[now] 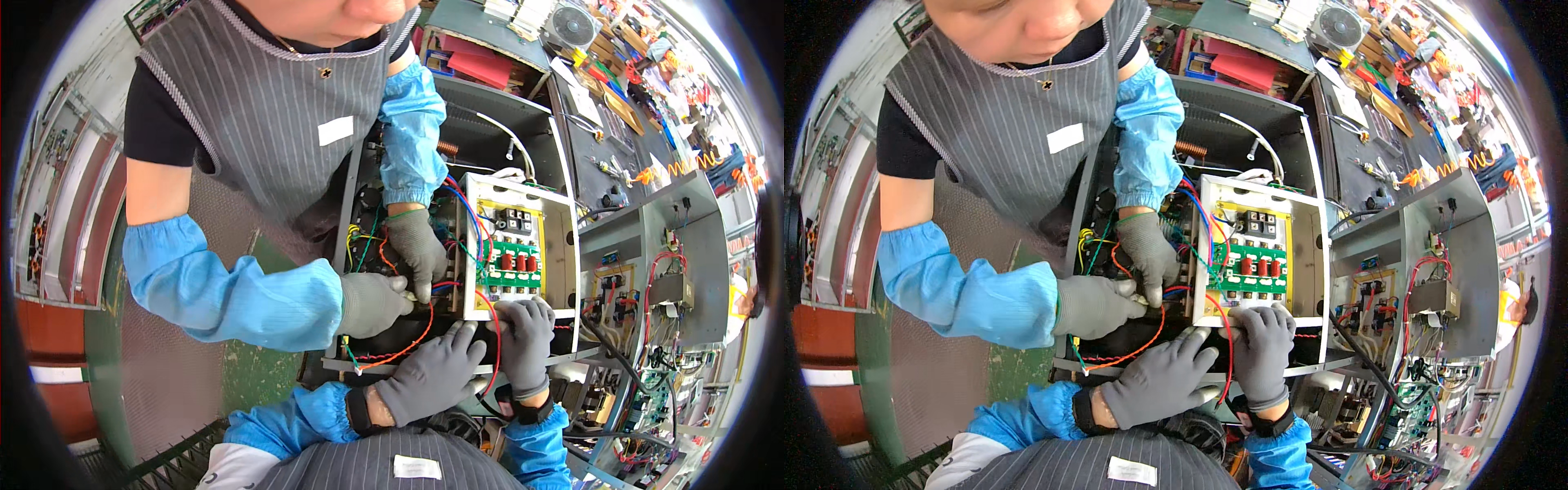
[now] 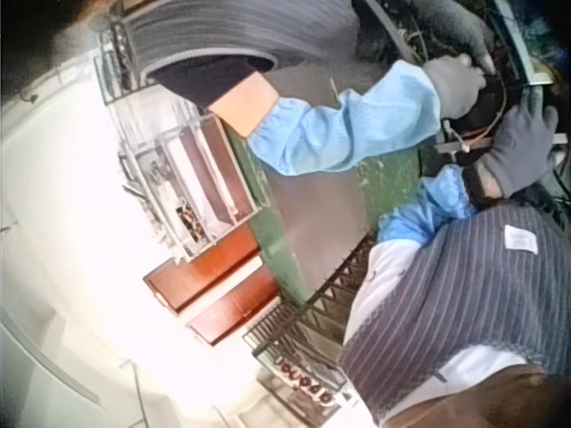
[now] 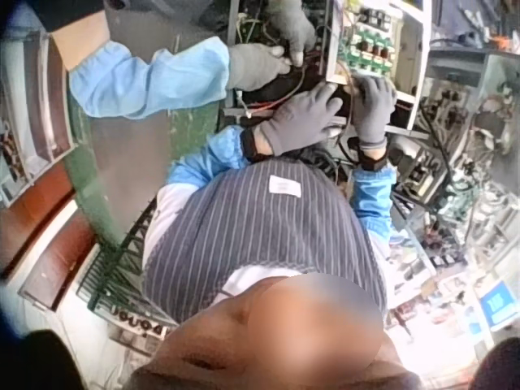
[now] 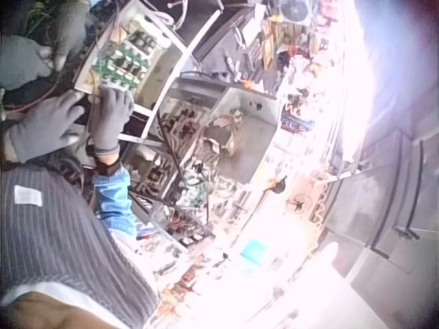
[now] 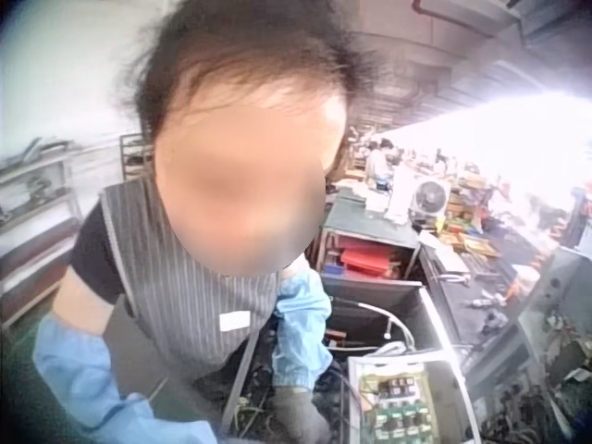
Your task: Collaboratively wiring and assembling components of an industrial solar inverter on a workshop table.
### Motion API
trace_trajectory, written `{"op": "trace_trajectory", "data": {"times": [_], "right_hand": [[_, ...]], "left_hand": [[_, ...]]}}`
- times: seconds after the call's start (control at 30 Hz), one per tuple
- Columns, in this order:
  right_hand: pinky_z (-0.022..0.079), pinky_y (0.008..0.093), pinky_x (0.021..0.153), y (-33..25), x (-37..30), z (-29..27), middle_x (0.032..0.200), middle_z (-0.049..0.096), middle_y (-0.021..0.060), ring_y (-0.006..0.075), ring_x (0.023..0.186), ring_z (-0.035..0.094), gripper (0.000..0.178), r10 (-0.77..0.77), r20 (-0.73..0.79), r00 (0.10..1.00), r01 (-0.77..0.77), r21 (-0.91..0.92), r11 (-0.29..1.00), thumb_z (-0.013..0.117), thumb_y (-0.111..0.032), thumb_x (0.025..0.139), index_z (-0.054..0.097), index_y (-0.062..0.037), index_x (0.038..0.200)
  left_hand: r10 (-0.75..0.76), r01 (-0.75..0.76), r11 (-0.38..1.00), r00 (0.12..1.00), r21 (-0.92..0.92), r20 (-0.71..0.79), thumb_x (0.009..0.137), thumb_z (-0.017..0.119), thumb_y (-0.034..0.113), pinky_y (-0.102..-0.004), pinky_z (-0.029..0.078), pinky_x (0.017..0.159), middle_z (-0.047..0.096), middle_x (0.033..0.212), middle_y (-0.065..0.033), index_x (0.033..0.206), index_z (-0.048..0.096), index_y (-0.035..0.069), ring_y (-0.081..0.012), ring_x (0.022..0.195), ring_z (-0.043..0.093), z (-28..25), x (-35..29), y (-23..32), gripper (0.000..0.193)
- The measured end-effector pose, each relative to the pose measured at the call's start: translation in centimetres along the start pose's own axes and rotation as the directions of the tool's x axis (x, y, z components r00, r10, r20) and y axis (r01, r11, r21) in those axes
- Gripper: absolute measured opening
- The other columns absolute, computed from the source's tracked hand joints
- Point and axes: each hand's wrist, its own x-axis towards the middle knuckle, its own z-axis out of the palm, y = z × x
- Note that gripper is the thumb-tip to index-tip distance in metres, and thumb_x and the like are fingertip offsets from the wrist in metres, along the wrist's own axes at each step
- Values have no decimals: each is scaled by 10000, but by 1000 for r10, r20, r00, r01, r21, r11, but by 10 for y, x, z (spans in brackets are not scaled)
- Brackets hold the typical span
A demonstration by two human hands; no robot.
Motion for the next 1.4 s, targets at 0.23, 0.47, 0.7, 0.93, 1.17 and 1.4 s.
{"op": "trace_trajectory", "data": {"times": [0.23,0.47,0.7,0.93,1.17,1.4], "right_hand": [[413,477,1034,4,-1,2,966,679,87,338,1050,616,232,-2,-6,1000,2,21,1000,769,-138,822,737,-118,1050],[452,445,979,-8,13,-18,981,694,92,341,1008,639,233,10,103,995,-16,53,998,783,-144,824,739,-119,1051],[549,476,808,-24,124,-30,1029,702,156,371,943,698,301,-188,97,977,171,157,973,720,-214,939,655,-91,1206],[556,517,674,-38,200,31,771,713,168,398,753,719,288,-182,238,954,253,-312,916,695,-295,901,642,-111,1116],[537,505,590,-20,196,29,668,678,147,379,650,703,163,-165,-10,986,157,-244,957,624,-203,940,631,-146,1092],[558,510,766,4,156,-17,1128,707,210,420,955,716,489,-117,83,990,118,3,993,743,-269,936,541,-99,1348]], "left_hand": [[7,-7,999,1000,35,-17,848,759,405,-411,563,927,513,1312,-262,1282,538,-24,-396,1205,615,0,-1,2,648],[19,-20,1000,996,-18,-90,858,762,393,-417,524,983,485,1395,-253,1237,566,-30,-364,1182,608,-6,3,2,601],[59,-67,996,991,-63,-122,930,694,377,-443,489,1045,417,1484,-320,1191,572,-68,-376,1247,584,-7,3,-2,530],[64,-70,997,991,-42,-115,983,623,382,-442,480,1050,409,1474,-350,1091,585,-62,-387,1224,589,1,1,-4,459],[72,-76,997,988,-22,-135,973,630,376,-445,471,1069,409,1480,-349,1057,589,-45,-394,1256,576,11,0,-6,431],[66,-74,996,989,-53,-129,944,682,358,-446,486,1056,394,1494,-352,1068,577,-49,-397,1256,586,6,2,-3,437]]}}
